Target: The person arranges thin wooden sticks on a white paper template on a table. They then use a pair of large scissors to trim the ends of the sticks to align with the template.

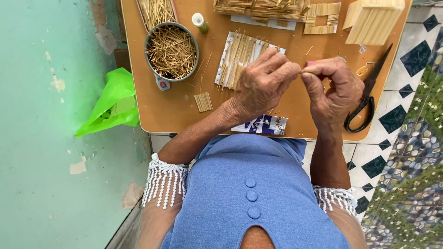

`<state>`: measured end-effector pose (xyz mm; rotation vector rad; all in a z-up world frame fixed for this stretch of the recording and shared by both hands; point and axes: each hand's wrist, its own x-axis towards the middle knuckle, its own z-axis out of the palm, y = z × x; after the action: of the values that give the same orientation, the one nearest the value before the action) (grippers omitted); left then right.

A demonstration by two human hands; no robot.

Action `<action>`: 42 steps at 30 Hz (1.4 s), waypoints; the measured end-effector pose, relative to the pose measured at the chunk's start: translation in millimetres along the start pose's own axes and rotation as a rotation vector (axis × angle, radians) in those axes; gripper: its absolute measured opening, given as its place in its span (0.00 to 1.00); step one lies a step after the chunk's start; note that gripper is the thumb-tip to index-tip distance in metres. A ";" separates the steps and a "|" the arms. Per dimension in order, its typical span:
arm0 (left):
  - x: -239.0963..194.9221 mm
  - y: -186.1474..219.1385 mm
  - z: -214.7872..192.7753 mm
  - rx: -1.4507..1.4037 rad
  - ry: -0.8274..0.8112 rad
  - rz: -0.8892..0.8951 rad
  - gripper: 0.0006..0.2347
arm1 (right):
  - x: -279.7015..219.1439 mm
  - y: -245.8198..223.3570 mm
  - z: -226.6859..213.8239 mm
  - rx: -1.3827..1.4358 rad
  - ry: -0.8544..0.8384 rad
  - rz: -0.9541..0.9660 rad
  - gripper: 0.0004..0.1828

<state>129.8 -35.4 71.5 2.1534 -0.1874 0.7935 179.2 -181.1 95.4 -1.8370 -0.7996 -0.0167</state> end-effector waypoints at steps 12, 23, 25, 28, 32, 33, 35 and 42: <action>-1.9 -31.3 -11.1 0.015 -0.029 -0.155 0.04 | 3.3 36.0 17.8 -0.065 0.077 0.055 0.03; -34.7 -14.2 -0.6 -0.268 -0.116 -0.533 0.16 | 2.6 60.1 38.1 0.033 0.056 0.182 0.04; -41.2 -15.9 5.5 -0.251 -0.129 -0.540 0.18 | 4.0 60.9 38.5 0.037 0.061 0.203 0.04; -49.5 -19.8 13.1 -0.214 -0.138 -0.546 0.18 | 6.1 60.5 40.8 0.042 0.068 0.202 0.04; -59.4 -22.3 16.7 -0.193 -0.136 -0.575 0.17 | 0.2 70.4 47.6 0.040 0.068 0.204 0.04; -64.6 -24.0 20.9 -0.175 -0.133 -0.567 0.16 | -1.9 73.7 48.0 0.015 0.064 0.188 0.04; -73.6 -28.7 27.3 -0.157 -0.129 -0.564 0.16 | -5.9 79.7 49.5 -0.011 0.058 0.170 0.05; -71.6 -25.8 25.9 -0.172 -0.158 -0.633 0.17 | -16.0 97.8 54.0 -0.154 0.034 0.099 0.07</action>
<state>95.4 -47.0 -0.2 1.9396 0.3246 0.2326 199.5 -162.9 -14.2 -2.0142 -0.6991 -0.0472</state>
